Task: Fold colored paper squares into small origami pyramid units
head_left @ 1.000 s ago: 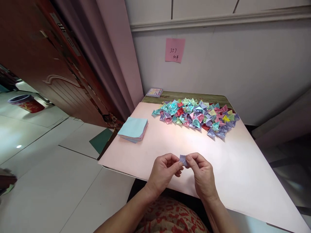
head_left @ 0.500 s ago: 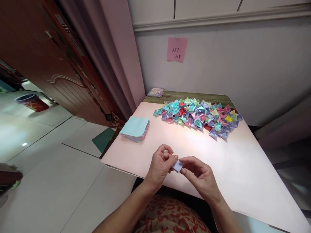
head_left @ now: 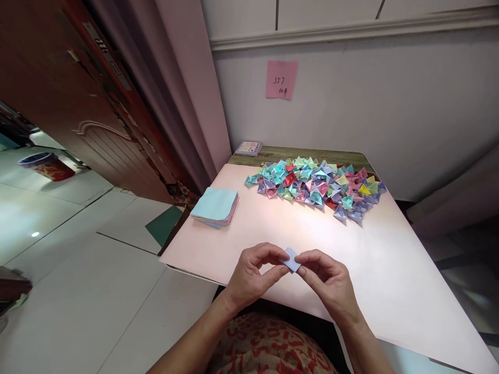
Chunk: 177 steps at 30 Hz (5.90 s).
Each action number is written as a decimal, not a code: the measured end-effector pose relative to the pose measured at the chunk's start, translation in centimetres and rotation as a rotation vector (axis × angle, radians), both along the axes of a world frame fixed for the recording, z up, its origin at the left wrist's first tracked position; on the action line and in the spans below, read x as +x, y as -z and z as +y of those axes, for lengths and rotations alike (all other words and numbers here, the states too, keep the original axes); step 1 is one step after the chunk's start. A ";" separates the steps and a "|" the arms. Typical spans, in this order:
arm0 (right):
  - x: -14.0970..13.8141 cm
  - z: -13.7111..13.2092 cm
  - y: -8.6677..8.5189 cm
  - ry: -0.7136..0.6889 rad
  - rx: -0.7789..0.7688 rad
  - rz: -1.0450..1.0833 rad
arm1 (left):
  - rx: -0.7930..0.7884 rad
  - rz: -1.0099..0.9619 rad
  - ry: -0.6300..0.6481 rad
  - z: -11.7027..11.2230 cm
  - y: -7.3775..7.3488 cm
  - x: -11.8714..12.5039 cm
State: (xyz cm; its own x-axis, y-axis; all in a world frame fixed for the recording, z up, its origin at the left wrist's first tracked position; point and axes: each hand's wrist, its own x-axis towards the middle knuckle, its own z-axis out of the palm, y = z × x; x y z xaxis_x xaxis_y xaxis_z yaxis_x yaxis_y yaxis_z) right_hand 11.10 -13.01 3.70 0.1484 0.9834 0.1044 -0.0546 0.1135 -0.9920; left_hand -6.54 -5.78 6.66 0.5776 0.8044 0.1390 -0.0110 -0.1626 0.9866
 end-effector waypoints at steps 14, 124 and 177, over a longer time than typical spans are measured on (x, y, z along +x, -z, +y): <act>-0.3 -0.1 -1.0 -0.008 -0.006 -0.053 | -0.244 -0.112 0.065 -0.1 -0.1 0.4; 2.2 0.7 4.0 0.372 -0.092 -0.596 | 0.315 0.625 -0.184 4.4 6.3 -0.2; 0.4 1.4 6.8 0.161 -0.045 -0.685 | 0.735 0.507 0.155 4.2 8.7 -0.5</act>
